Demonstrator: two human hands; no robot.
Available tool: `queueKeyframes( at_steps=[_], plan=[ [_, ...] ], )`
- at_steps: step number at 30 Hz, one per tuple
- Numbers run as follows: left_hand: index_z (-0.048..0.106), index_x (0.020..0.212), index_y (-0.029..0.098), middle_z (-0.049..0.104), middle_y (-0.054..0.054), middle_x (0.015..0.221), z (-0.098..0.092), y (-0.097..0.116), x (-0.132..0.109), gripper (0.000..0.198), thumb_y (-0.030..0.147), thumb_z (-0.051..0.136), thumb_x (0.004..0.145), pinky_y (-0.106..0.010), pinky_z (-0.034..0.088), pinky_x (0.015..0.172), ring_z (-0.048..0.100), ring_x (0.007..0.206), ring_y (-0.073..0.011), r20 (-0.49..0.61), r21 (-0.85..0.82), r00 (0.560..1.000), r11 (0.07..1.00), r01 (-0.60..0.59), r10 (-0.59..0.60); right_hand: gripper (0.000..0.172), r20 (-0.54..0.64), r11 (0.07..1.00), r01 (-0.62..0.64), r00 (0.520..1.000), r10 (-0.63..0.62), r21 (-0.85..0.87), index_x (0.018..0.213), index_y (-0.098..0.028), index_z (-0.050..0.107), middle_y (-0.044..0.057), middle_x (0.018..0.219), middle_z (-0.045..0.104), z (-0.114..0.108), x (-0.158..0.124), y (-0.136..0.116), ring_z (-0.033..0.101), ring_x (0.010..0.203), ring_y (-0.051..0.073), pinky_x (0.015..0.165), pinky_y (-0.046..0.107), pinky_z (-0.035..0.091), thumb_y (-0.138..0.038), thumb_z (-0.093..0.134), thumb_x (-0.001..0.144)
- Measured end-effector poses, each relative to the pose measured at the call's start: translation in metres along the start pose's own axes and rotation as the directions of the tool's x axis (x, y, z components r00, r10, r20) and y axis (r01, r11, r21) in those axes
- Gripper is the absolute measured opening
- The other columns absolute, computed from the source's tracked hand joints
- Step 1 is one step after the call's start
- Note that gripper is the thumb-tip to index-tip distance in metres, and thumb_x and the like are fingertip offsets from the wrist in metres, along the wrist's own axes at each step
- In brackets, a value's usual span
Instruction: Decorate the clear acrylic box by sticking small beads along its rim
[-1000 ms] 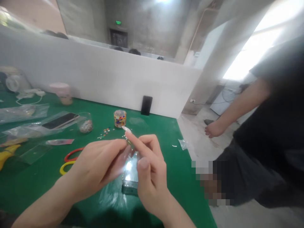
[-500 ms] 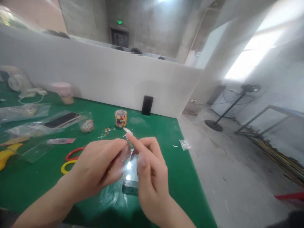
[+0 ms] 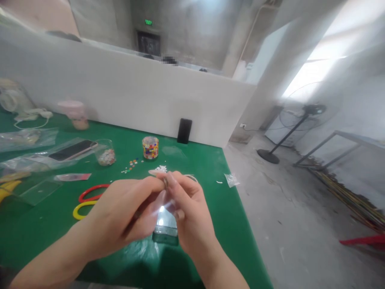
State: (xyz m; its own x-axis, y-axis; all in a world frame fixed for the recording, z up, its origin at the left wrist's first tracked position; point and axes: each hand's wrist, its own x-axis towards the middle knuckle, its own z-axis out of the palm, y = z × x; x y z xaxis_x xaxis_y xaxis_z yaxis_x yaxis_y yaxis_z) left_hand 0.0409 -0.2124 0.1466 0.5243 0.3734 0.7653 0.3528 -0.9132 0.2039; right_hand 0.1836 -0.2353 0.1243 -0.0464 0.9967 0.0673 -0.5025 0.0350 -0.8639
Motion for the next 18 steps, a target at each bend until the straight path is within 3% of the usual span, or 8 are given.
queueKeyframes(
  at_steps=[3, 7, 10, 14, 18],
  plan=[
    [0.05, 0.072, 0.017, 0.049, 0.008, 0.055, -0.0005, 0.0006, -0.0013, 0.02, 0.006, 0.043, 0.087, -0.018, 0.03, 0.043, 0.038, 0.045, -0.0052, -0.018, -0.014, 1.0, 1.0, 0.01, -0.01, 0.023, -0.023, 0.995, -0.078, 0.997, 0.079, 0.061, 0.083, -0.035, 0.083, -0.002, 0.065, 0.057, 0.0016, -0.0018, 0.0019, 0.05, 0.061, 0.009, 0.057, 0.02, 0.046, -0.055, 0.081, 0.071],
    [0.05, 0.072, 0.017, 0.059, 0.006, 0.059, -0.0006, 0.0002, -0.0027, 0.02, 0.005, 0.043, 0.087, -0.018, 0.036, 0.047, 0.048, 0.048, -0.006, 0.008, -0.008, 1.0, 1.0, 0.021, -0.021, 0.026, 0.007, 0.997, -0.073, 0.997, 0.073, 0.029, 0.084, -0.035, 0.083, -0.002, 0.058, 0.052, 0.0018, -0.0044, 0.0043, 0.047, 0.057, 0.012, 0.053, 0.024, 0.044, -0.057, 0.08, 0.071],
    [0.051, 0.071, 0.017, 0.057, 0.005, 0.058, -0.0013, -0.0002, -0.0028, 0.022, 0.006, 0.044, 0.089, -0.019, 0.036, 0.047, 0.047, 0.049, -0.0068, 0.004, 0.01, 1.0, 1.0, 0.009, -0.009, 0.026, 0.02, 0.999, -0.03, 0.999, 0.031, -0.04, 0.084, -0.035, 0.083, -0.001, 0.058, 0.051, 0.0012, -0.0044, 0.0047, 0.044, 0.057, 0.013, 0.052, 0.025, 0.043, -0.057, 0.078, 0.073],
    [0.049, 0.07, 0.017, 0.048, 0.007, 0.057, -0.0018, 0.0002, -0.0045, 0.023, 0.007, 0.045, 0.09, -0.021, 0.033, 0.046, 0.04, 0.049, -0.0066, -0.015, 0.018, 1.0, 1.0, -0.011, 0.011, 0.018, 0.031, 0.994, 0.062, 0.998, -0.059, -0.088, 0.078, -0.034, 0.082, 0.0, 0.069, 0.051, 0.0006, -0.0026, 0.004, 0.051, 0.066, 0.014, 0.059, 0.026, 0.048, -0.052, 0.078, 0.076],
    [0.045, 0.067, 0.018, 0.04, 0.008, 0.057, -0.0019, 0.0001, -0.0067, 0.026, 0.007, 0.045, 0.091, -0.024, 0.029, 0.045, 0.033, 0.049, -0.0073, 0.0, 0.015, 1.0, 1.0, -0.013, 0.013, 0.015, 0.037, 0.977, 0.153, 0.988, -0.149, -0.148, 0.082, -0.034, 0.082, -0.001, 0.073, 0.046, -0.0012, -0.0018, 0.0049, 0.045, 0.064, 0.01, 0.058, 0.024, 0.044, -0.048, 0.075, 0.081]
  ],
)
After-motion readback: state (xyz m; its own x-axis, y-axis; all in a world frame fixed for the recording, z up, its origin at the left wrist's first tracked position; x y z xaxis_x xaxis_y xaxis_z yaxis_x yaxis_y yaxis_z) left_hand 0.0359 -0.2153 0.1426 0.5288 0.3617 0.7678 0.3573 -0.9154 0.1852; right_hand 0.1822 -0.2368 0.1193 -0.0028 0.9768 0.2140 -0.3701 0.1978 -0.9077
